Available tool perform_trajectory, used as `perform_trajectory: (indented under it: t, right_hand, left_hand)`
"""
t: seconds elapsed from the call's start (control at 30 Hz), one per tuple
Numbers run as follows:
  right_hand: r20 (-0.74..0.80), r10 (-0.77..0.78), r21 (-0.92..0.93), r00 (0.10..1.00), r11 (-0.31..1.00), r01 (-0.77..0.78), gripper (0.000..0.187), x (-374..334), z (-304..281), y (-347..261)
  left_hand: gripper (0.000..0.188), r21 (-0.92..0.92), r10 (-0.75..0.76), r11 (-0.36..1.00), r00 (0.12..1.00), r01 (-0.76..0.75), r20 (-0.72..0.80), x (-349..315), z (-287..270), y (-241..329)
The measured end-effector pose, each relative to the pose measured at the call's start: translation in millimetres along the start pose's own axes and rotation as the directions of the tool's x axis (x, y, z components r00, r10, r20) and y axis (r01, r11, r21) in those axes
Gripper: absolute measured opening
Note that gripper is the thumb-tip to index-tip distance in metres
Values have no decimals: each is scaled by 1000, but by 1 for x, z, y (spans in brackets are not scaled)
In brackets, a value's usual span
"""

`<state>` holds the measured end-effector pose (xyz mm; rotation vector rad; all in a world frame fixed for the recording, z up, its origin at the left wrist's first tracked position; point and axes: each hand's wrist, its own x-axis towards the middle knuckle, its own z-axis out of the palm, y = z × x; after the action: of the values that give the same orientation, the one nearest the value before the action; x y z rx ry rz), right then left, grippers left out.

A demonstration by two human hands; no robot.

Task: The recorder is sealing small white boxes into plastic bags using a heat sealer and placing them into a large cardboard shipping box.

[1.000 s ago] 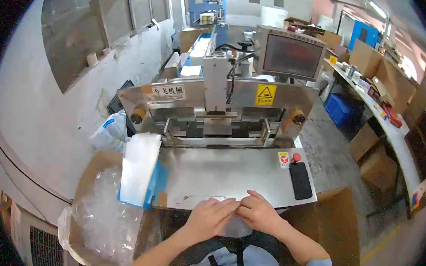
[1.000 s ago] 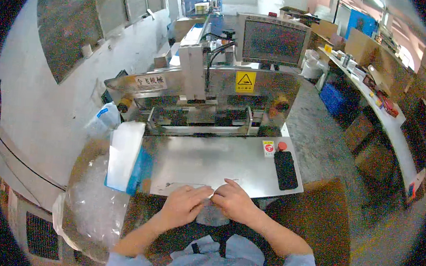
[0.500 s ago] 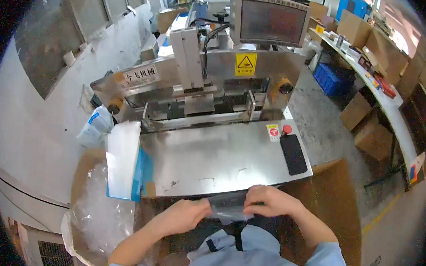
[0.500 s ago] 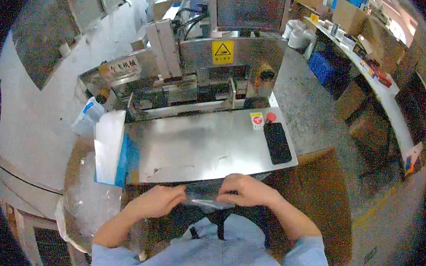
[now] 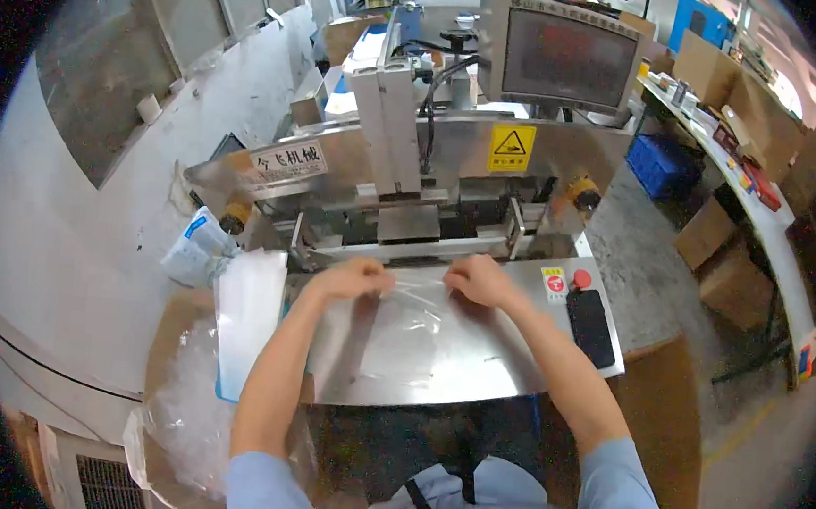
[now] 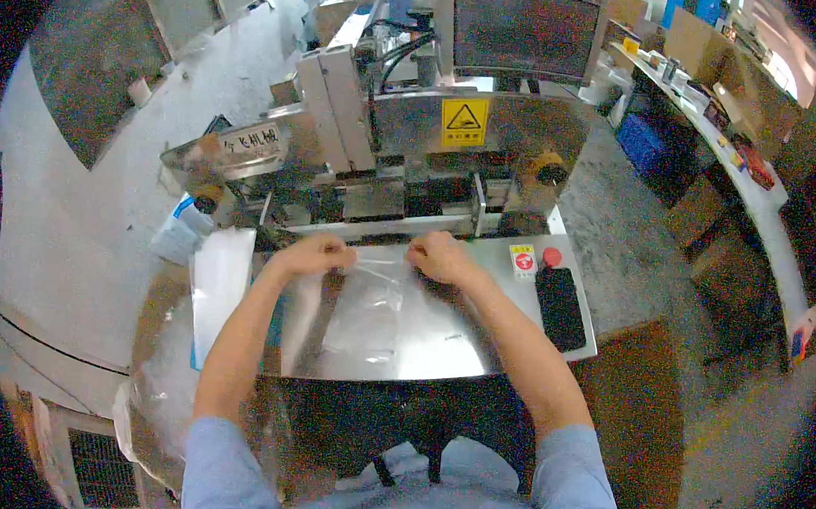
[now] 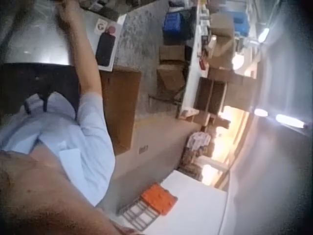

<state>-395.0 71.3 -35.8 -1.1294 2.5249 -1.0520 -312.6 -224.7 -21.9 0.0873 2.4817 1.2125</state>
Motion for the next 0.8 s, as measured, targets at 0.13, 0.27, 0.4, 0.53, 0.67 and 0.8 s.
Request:
perform_trajectory:
  t: [0.13, 0.27, 0.4, 0.53, 0.67, 0.8]
  right_hand:
    - [-58, -9, -56, 998, 998, 6, 27, 61, -9, 12]
    - [-89, 0, -96, 996, 995, -9, 26, 88, -27, 30]
    - [-92, 86, -240, 992, 965, -106, 31, 80, -6, -11]
    - [-102, -207, -372, 973, 915, 156, 56, 65, 32, -55]
    - [-128, -228, -522, 965, 843, 130, 55, 58, 34, -16]
    - [-75, -171, -568, 982, 817, 99, 54, 61, 22, -30]
  left_hand:
    - [40, -313, -171, 941, 979, 127, -115, 47, -47, -7]
    - [40, -108, -105, 990, 985, 90, -140, 80, -63, -4]
    - [35, 16, 22, 1000, 978, -19, -207, 76, -50, -12]
    - [38, 319, 243, 945, 795, -66, -556, 55, -16, -10]
    - [47, 611, 373, 790, 750, 52, -546, -23, 119, 60]
    - [69, 548, 289, 831, 766, 98, -574, -76, 193, 54]
